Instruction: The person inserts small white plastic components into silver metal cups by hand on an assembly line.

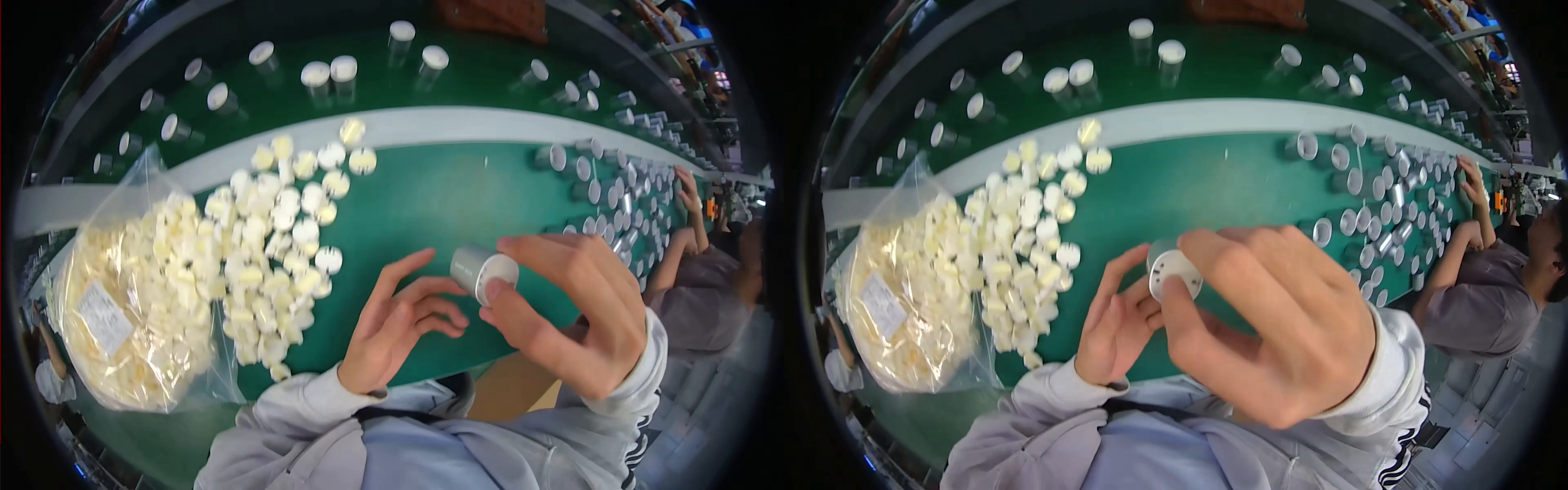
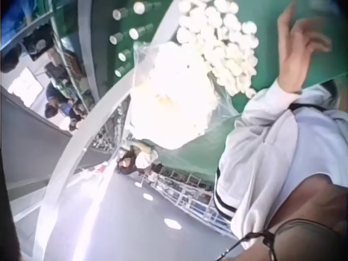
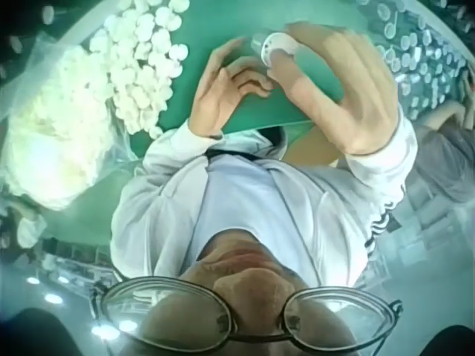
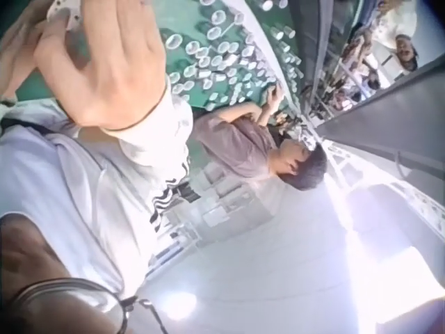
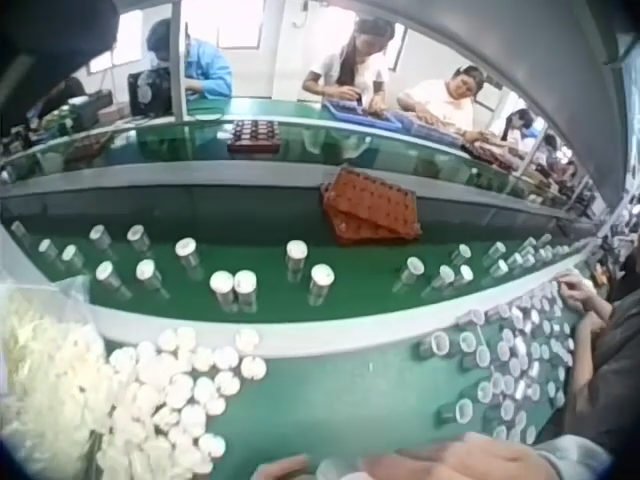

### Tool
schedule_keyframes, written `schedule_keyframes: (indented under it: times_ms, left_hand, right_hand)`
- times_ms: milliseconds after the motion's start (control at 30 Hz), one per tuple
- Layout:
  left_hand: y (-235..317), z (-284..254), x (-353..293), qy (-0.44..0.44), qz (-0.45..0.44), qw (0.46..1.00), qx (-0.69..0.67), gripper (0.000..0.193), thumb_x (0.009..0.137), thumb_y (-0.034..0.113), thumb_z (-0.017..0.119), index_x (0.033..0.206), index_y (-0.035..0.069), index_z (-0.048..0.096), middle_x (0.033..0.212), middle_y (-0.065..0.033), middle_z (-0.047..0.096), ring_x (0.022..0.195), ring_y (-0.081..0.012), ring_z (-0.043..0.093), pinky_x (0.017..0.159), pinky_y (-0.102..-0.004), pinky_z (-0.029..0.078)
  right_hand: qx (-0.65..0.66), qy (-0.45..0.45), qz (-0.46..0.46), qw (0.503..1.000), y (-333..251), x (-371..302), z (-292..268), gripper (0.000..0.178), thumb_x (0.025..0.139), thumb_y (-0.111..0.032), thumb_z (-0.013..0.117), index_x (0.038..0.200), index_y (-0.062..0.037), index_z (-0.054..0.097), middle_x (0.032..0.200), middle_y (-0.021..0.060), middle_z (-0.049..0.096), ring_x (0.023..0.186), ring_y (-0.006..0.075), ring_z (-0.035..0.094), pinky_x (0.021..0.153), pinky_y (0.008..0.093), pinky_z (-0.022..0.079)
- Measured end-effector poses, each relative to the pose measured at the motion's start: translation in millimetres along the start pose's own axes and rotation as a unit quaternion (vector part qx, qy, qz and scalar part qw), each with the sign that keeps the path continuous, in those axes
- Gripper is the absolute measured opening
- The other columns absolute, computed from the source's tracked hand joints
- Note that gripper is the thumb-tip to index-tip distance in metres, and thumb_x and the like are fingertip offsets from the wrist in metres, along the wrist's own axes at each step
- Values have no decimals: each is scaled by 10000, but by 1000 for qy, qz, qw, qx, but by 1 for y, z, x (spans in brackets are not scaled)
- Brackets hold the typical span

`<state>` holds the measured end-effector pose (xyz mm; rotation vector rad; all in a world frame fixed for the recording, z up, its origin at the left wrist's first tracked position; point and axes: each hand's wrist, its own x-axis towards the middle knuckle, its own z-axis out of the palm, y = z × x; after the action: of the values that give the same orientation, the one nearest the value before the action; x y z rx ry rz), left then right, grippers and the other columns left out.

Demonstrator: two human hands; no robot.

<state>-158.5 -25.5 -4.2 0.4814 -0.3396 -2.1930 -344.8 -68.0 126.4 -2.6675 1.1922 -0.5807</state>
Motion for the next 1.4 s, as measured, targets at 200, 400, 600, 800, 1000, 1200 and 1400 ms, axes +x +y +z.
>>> schedule_keyframes:
  times_ms: [200,400,600,800,1000,1200,1400]
  left_hand:
    - [-3,-6,-8,-113,21,993,23,540,991,247,552,1425,7,339,1255,-190,549,1051,-238,611,892,-365,524]
    - [-6,-11,-13,-124,5,992,9,424,967,141,584,1338,-4,438,1191,-174,621,1047,-206,625,890,-315,514]
    - [-1,-17,-17,-155,20,987,31,414,953,157,611,1311,5,470,1129,-140,644,1017,-180,623,852,-293,503]
    - [-1,-17,-17,-122,27,992,11,403,945,129,621,1298,-5,480,1120,-130,644,1011,-166,617,863,-286,489]
    - [1,-20,-19,-119,19,993,-2,403,939,112,623,1297,-9,482,1141,-134,632,1030,-178,616,885,-297,489]
    - [4,-21,-20,-128,5,989,-81,393,953,131,608,1301,-3,483,1157,-133,629,1055,-185,610,904,-314,492]
    - [12,-15,-18,-152,-21,984,-87,406,947,137,620,1301,3,475,1190,-147,624,1079,-205,611,930,-332,489]
  right_hand:
    - [-5,30,33,999,-47,-29,22,376,604,-52,822,940,5,663,980,230,638,771,299,639,599,335,528]
    - [1,64,27,998,-57,-41,38,305,611,-45,740,884,56,648,960,215,613,749,281,626,580,317,497]
    - [29,115,17,993,-61,-39,46,336,647,-54,785,924,69,641,968,206,612,759,299,635,626,347,535]
    - [17,82,19,996,-60,-29,44,365,629,-65,789,918,85,625,955,185,611,755,295,630,640,342,538]
    - [22,57,5,998,-53,-24,45,450,610,-163,862,918,76,636,965,191,629,768,302,634,616,355,550]
    - [-1,52,-2,999,-55,-15,44,418,627,-198,855,895,40,641,957,165,638,746,278,621,585,343,520]
    - [-40,6,-14,999,-56,-5,29,338,580,-143,711,899,-38,671,964,151,631,737,232,595,580,295,436]
